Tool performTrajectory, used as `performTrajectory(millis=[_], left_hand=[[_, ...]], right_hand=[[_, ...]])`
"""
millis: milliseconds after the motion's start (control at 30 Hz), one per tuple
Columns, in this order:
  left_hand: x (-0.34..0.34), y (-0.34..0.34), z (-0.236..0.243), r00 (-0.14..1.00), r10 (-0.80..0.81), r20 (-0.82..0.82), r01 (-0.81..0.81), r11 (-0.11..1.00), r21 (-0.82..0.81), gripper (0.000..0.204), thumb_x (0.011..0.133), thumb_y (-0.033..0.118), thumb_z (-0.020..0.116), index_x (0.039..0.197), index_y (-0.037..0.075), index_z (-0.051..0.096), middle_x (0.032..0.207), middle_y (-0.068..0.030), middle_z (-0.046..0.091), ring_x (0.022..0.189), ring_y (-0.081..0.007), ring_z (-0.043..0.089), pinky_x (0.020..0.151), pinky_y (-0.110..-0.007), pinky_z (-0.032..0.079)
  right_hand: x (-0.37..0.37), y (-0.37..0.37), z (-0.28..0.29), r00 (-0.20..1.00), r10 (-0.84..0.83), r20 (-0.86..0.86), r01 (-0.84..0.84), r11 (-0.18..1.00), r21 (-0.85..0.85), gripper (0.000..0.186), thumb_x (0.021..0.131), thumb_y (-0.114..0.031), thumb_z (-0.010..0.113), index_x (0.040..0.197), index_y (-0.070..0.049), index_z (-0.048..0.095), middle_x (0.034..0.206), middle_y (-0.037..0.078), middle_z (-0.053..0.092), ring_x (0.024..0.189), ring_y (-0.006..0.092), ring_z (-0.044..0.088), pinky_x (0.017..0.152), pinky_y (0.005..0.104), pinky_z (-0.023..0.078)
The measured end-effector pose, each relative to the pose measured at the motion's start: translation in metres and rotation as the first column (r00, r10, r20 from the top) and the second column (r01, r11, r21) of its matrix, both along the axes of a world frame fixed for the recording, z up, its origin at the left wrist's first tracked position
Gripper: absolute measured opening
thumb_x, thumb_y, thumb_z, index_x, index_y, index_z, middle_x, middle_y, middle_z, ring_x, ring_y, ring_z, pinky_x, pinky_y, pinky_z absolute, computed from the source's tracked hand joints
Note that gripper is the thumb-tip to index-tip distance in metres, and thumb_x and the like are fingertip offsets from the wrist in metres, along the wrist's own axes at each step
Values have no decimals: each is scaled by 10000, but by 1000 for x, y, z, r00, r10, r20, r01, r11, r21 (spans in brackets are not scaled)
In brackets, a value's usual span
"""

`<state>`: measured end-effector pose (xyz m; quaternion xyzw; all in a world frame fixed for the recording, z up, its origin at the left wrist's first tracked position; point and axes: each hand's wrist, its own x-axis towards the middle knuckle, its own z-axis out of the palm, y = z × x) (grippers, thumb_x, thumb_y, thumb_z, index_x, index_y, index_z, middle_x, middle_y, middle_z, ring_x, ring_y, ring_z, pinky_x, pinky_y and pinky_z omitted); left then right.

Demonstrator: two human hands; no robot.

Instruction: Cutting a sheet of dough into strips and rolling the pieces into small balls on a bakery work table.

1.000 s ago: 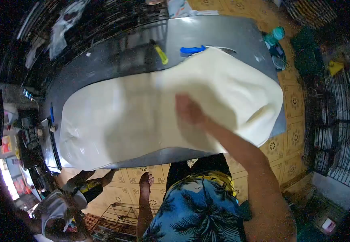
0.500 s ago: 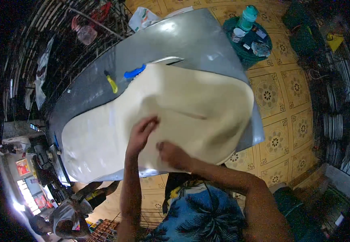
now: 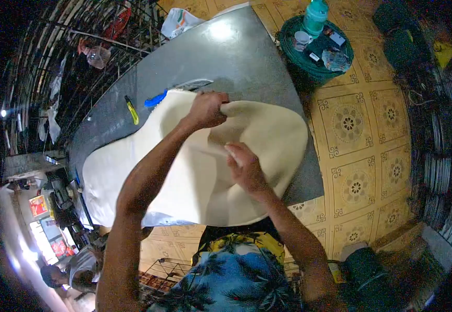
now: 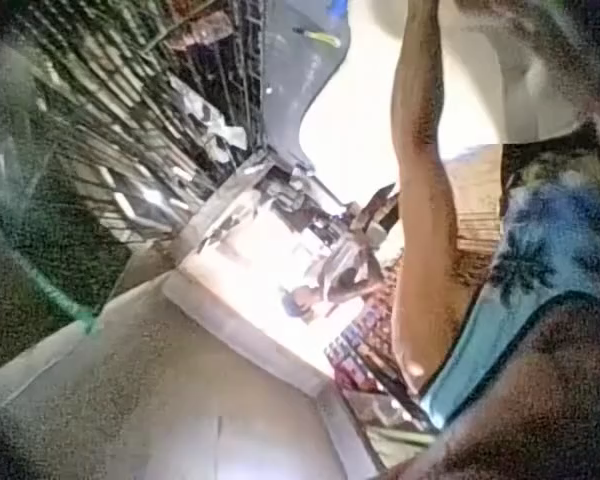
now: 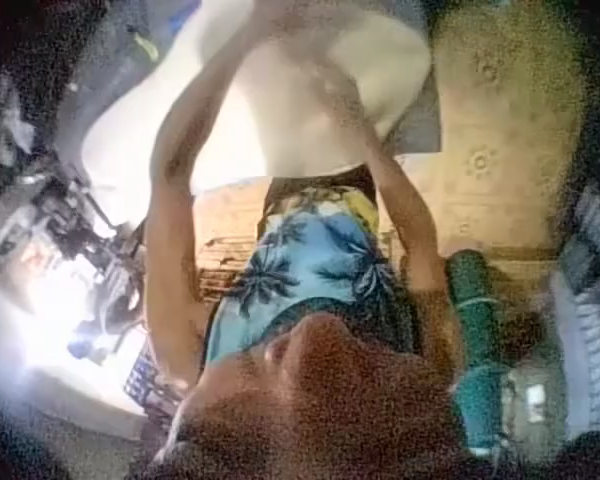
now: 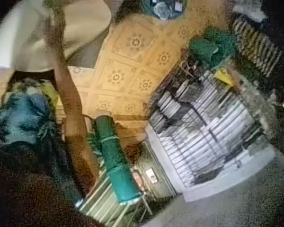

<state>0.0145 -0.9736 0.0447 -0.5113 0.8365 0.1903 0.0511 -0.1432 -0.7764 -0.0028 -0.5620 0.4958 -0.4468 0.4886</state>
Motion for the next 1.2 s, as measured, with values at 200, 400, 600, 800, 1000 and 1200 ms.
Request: performTrajectory(millis=[200, 400, 600, 800, 1000, 1200], left_hand=[[4, -20, 20, 897, 258, -358, -323, 937, -136, 298, 749, 148, 735, 1044, 119, 698, 1079, -180, 721, 1105, -364, 666, 994, -553, 457], [0, 88, -22, 825, 81, -560, -334, 869, -367, 643, 816, 100, 772, 1421, 101, 554, 1361, -207, 591, 1243, -407, 563, 1063, -489, 468], [98, 320, -23, 382, 692, -613, -745, 623, 239, 280, 992, 25, 645, 1271, 23, 665, 1098, -105, 715, 980, -184, 677, 876, -308, 547], [125, 548, -48, -211, 865, -455, -832, 85, 549, 203, 1037, 93, 616, 1210, 6, 674, 970, -91, 703, 942, -166, 673, 825, -304, 545], [140, 712, -111, -137, 988, 70, -739, -149, 657, 352, 993, 174, 644, 1308, 19, 655, 960, -104, 726, 876, -163, 672, 786, -315, 548], [164, 783, -174, -348, 921, 178, -464, -334, 820, 438, 941, 183, 663, 1353, 38, 640, 948, -126, 730, 796, -185, 671, 699, -347, 550]], right_hand=[[49, -33, -49, 880, -53, -472, -79, 964, -255, 438, 881, -4, 660, 1317, 1, 624, 1222, 197, 647, 1144, 362, 629, 959, 409, 530], [33, -55, -44, 980, 27, -196, -28, 1000, -3, 413, 980, -128, 599, 1368, 13, 577, 1214, 249, 657, 1073, 418, 643, 958, 539, 506], [75, -165, -11, 862, -175, -476, -127, 835, -536, 273, 950, -55, 534, 1186, 65, 602, 1140, 252, 632, 1043, 433, 615, 918, 504, 512], [177, 74, -18, 431, 238, -870, -758, 619, -206, 489, 957, -52, 510, 1403, 143, 547, 1378, 325, 596, 1327, 389, 560, 1163, 449, 450], [89, -6, -32, 772, 358, -525, -556, 781, -284, 317, 942, -129, 578, 1223, 16, 589, 1172, 204, 653, 1084, 356, 637, 947, 465, 523], [-11, -27, -63, 503, -146, -852, -350, 867, -355, 415, 964, -137, 596, 1322, 64, 536, 1213, 230, 638, 1054, 361, 631, 970, 466, 524]])
